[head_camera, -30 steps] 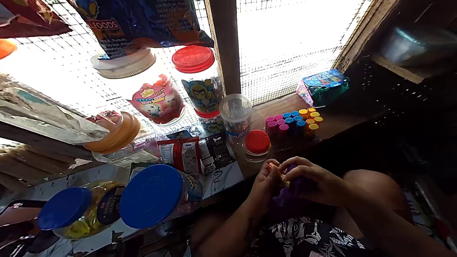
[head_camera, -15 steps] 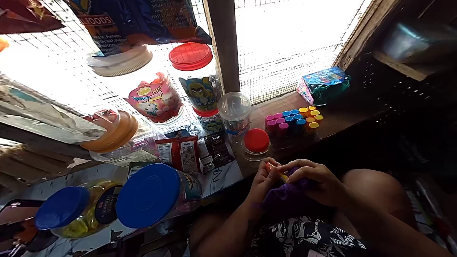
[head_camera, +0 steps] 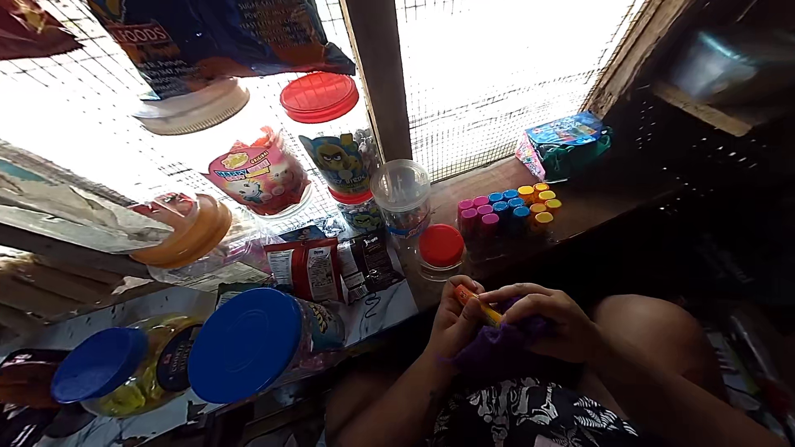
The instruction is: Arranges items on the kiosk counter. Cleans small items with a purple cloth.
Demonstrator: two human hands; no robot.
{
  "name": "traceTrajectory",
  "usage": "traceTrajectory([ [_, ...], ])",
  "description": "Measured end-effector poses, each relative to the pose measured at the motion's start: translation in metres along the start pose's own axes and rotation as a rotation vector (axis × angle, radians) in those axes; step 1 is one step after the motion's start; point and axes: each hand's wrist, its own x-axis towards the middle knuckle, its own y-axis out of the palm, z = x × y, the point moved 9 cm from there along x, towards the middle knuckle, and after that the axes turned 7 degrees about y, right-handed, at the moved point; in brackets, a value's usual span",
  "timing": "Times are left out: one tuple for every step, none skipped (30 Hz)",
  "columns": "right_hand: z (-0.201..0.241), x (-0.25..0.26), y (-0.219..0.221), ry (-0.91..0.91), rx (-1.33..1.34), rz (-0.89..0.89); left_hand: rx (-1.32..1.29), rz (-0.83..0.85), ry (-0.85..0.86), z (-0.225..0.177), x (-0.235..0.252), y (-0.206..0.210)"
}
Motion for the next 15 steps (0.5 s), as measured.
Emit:
traceTrajectory([
  [-0.001, 0.000, 0.000, -0.004, 0.011, 0.007, -0.006, 0.003, 0.020, -0.001, 0.000, 0.000],
  [-0.002, 0.000, -0.001, -0.005, 0.024, 0.011, -0.010, 0.004, 0.035, -0.002, 0.001, 0.000],
  [-0.003, 0.000, -0.001, -0.006, 0.038, 0.014, -0.007, 0.005, 0.048, -0.002, 0.001, 0.000],
  [-0.004, 0.000, -0.001, -0.004, 0.053, 0.018, 0.008, 0.001, 0.063, -0.002, 0.001, -0.002],
  [-0.006, 0.001, -0.001, 0.002, 0.065, 0.020, 0.036, -0.008, 0.081, -0.003, 0.001, -0.003],
  [-0.008, 0.001, 0.000, 0.012, 0.079, 0.024, 0.082, -0.014, 0.096, -0.004, 0.001, -0.004],
  [-0.010, 0.001, 0.001, 0.024, 0.089, 0.031, 0.133, -0.017, 0.114, -0.006, 0.002, -0.005],
  [-0.011, 0.001, 0.002, 0.033, 0.096, 0.034, 0.178, -0.019, 0.129, -0.007, 0.002, -0.006],
  [-0.012, 0.001, 0.002, 0.037, 0.101, 0.031, 0.206, -0.022, 0.138, -0.007, 0.003, -0.006],
  [-0.012, 0.000, 0.002, 0.037, 0.107, 0.028, 0.215, -0.025, 0.140, -0.007, 0.003, -0.006],
  [-0.013, -0.001, 0.002, 0.034, 0.108, 0.027, 0.216, -0.026, 0.137, -0.006, 0.002, -0.005],
  [-0.013, -0.002, 0.001, 0.026, 0.104, 0.021, 0.216, -0.020, 0.136, -0.005, 0.002, -0.004],
  [-0.012, -0.004, 0.000, 0.014, 0.101, 0.010, 0.214, -0.007, 0.139, -0.004, 0.001, -0.001],
  [-0.012, -0.006, -0.002, -0.003, 0.100, -0.005, 0.220, 0.015, 0.147, -0.004, 0.001, 0.002],
  [-0.011, -0.009, -0.004, -0.023, 0.104, -0.029, 0.231, 0.037, 0.162, -0.004, 0.002, 0.005],
])
